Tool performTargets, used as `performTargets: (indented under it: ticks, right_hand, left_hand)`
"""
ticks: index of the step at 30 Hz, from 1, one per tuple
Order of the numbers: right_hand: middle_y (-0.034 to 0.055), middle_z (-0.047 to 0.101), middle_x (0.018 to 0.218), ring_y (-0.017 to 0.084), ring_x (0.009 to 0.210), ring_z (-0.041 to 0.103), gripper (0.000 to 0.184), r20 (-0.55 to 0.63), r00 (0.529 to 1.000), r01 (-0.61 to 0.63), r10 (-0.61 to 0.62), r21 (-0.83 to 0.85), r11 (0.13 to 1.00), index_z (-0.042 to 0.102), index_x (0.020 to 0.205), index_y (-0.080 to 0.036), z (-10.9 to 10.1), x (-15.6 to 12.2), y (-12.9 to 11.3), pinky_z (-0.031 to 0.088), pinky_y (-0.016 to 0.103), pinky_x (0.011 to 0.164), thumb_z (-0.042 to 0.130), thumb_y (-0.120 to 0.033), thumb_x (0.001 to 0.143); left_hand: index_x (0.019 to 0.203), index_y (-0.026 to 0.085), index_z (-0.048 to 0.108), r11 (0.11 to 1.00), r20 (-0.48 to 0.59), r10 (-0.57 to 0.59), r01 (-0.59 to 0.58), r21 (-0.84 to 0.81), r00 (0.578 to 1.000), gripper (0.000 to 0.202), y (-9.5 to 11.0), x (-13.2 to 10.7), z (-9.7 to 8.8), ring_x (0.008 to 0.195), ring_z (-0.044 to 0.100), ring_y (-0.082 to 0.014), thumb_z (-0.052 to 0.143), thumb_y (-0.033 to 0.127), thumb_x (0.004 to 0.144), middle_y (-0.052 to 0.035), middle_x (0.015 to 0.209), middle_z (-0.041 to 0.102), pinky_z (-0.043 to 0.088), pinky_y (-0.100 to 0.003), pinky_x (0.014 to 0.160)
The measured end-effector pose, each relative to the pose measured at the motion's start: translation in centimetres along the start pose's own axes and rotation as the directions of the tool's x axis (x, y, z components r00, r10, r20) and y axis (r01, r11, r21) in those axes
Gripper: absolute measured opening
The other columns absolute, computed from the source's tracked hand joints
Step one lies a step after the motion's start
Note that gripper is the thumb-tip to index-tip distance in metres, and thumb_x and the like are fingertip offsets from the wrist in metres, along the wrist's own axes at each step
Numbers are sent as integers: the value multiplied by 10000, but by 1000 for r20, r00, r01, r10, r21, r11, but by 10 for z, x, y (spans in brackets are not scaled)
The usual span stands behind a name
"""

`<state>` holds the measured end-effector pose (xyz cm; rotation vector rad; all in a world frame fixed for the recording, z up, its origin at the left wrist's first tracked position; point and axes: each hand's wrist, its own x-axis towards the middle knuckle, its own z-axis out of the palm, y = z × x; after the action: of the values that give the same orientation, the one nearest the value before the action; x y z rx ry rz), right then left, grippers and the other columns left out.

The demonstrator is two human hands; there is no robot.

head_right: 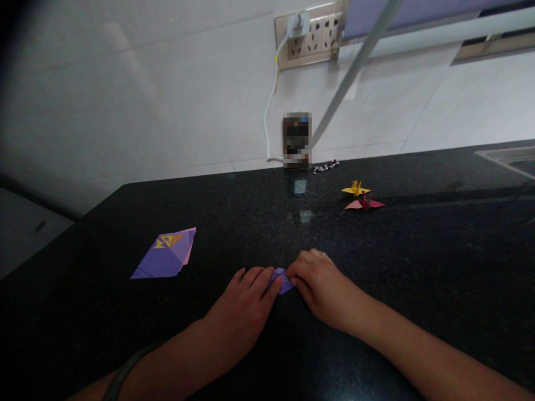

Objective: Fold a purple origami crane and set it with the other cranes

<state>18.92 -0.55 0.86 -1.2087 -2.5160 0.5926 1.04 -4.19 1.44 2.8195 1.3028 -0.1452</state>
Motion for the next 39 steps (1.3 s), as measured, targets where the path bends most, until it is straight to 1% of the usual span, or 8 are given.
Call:
performTargets:
  ticks: [3, 6, 15, 19, 24, 30, 36, 39]
  right_hand:
    - [38, 522, 766, 177, 752, 448, 200, 88, 982, 175, -165, -127, 976, 587, 960, -243, -9, -6, -2, 319, 331, 710, 434, -239, 831]
    - [46, 539, 740, 201, 765, 443, 227, 133, 973, 215, -188, -234, 948, 597, 960, -218, -10, -10, -5, 303, 370, 744, 471, -330, 807]
    - [37, 533, 734, 181, 722, 456, 172, 146, 983, 144, -111, -239, 960, 630, 886, -257, -15, -11, -7, 325, 326, 677, 485, -305, 805]
    - [35, 530, 731, 172, 723, 468, 168, 144, 979, 160, -142, -119, 980, 631, 887, -235, -16, -9, -5, 346, 310, 673, 487, -272, 809]
    - [51, 510, 810, 160, 758, 481, 201, 19, 997, 74, -74, 5, 997, 603, 968, -202, -14, -5, 5, 380, 280, 664, 470, -197, 817]
    - [52, 529, 822, 175, 770, 490, 188, 64, 993, 109, -102, -102, 989, 618, 941, -201, -16, -6, 3, 390, 307, 693, 533, -194, 774]
    - [45, 556, 745, 166, 706, 499, 188, 59, 986, 164, -155, -222, 961, 637, 892, -195, -11, -3, 4, 381, 284, 646, 479, -143, 805]
    - [50, 558, 747, 173, 712, 494, 198, 51, 985, 170, -163, -232, 958, 633, 842, -182, -12, -3, 5, 376, 301, 657, 448, -119, 812]
  left_hand:
    - [1209, 108, 396, 1000, -1, -4, 4, 12, 1000, 408, -1, 2, -2, 1108, 359, -287, 271, 184, 828, -143, 1219, 433, 322, -529, 874]
    - [1195, 111, 424, 1000, -3, -16, 16, 27, 1000, 401, 0, 2, -3, 1130, 343, -297, 269, 199, 835, -141, 1221, 445, 307, -552, 878]
    - [1120, 74, 521, 989, -28, -33, 36, 146, 999, 386, 9, -2, -5, 1165, 291, -338, 309, 198, 823, -159, 1213, 463, 231, -604, 902]
    - [1090, 87, 545, 988, -22, -35, 38, 147, 999, 365, 9, -1, -6, 1097, 365, -313, 324, 178, 815, -144, 1113, 524, 256, -581, 897]
    - [1113, 128, 517, 992, -25, -70, 72, 106, 997, 351, 4, -2, -11, 940, 454, -245, 369, 156, 796, -92, 950, 554, 309, -501, 890]
    - [1098, 153, 509, 992, -52, -116, 118, 47, 992, 328, -2, 2, -15, 941, 453, -223, 343, 149, 816, -85, 943, 543, 290, -478, 910]
    - [936, 188, 574, 991, -103, -115, 107, -80, 988, 242, -8, 7, -13, 899, 482, -182, 371, 140, 814, -43, 877, 560, 290, -434, 924]
    - [969, 195, 560, 982, -154, -140, 117, -148, 978, 228, -9, 7, -13, 907, 487, -183, 403, 159, 808, -33, 891, 575, 278, -439, 931]
